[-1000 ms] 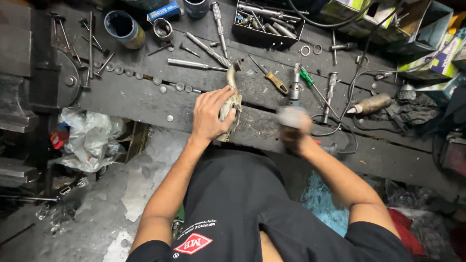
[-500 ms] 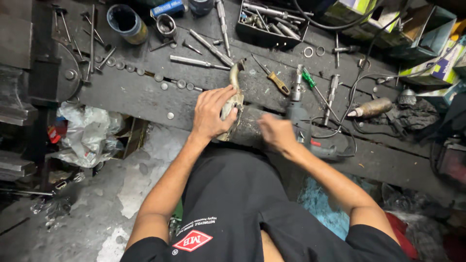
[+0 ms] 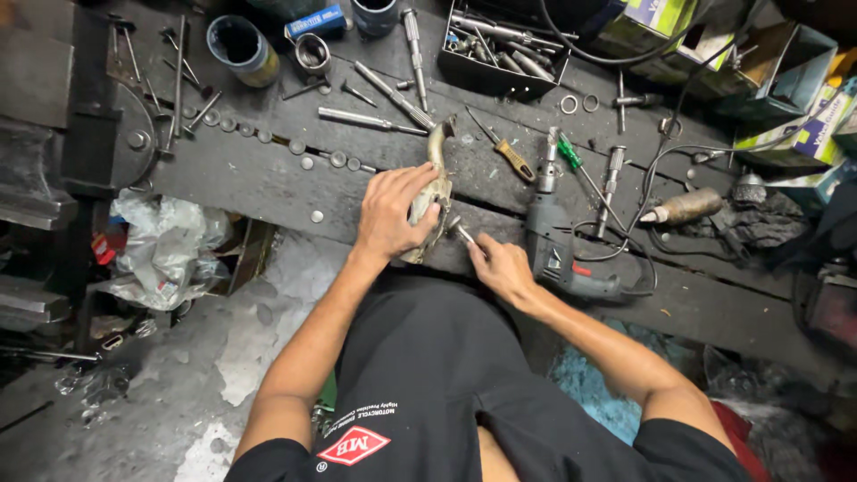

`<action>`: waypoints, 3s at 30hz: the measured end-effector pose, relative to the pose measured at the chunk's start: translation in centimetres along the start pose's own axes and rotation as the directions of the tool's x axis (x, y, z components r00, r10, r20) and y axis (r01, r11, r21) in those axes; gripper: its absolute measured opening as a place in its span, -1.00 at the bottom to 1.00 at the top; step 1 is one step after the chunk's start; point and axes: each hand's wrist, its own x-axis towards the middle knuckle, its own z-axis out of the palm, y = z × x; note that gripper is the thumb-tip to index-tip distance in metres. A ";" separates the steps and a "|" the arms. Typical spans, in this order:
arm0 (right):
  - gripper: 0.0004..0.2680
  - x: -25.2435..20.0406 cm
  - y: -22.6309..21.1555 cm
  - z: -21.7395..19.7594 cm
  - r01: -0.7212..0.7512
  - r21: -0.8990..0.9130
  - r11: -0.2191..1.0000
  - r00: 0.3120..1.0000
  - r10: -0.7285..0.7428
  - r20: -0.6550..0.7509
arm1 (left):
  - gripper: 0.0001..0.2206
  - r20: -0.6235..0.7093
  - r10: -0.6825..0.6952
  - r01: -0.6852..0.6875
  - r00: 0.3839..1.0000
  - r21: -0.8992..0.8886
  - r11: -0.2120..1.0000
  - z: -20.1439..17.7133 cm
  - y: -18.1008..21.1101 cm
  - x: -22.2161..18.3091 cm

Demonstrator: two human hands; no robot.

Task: The person handles a metal engine cylinder block, inspecting its interior and manipulating small components. They move to a different workbench and use a screwdriver to adjust parts within the cylinder. The person continues to inspect and manipulate the engine part by hand.

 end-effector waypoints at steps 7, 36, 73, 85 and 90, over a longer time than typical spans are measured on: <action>-0.85 0.9 0.4 -3.3 0.181 0.545 0.818 0.798 0.201 -0.568 | -0.57 -0.001 -0.007 0.007 1.000 -0.022 1.000 0.0 -0.3 0.1; -0.66 0.0 9.0 -9.4 0.081 0.839 0.538 0.775 0.496 -0.392 | -0.44 0.305 -0.455 0.495 0.837 -0.066 0.867 4.8 -8.0 3.5; -0.88 0.9 -0.8 -3.5 0.062 0.729 0.682 0.963 0.153 -0.224 | -0.42 0.371 -0.032 0.175 0.928 -0.361 0.916 -2.0 -3.0 -9.4; -0.89 2.5 -7.3 -5.7 0.172 0.104 0.980 0.836 -0.089 -0.542 | -0.62 0.286 0.058 -0.006 0.956 -0.180 0.984 -1.2 -2.0 -3.9; -0.88 3.9 -8.8 -6.3 0.131 0.054 0.990 0.882 -0.092 -0.462 | -0.78 0.133 0.036 -0.036 0.990 -0.005 0.999 0.3 -0.6 -2.5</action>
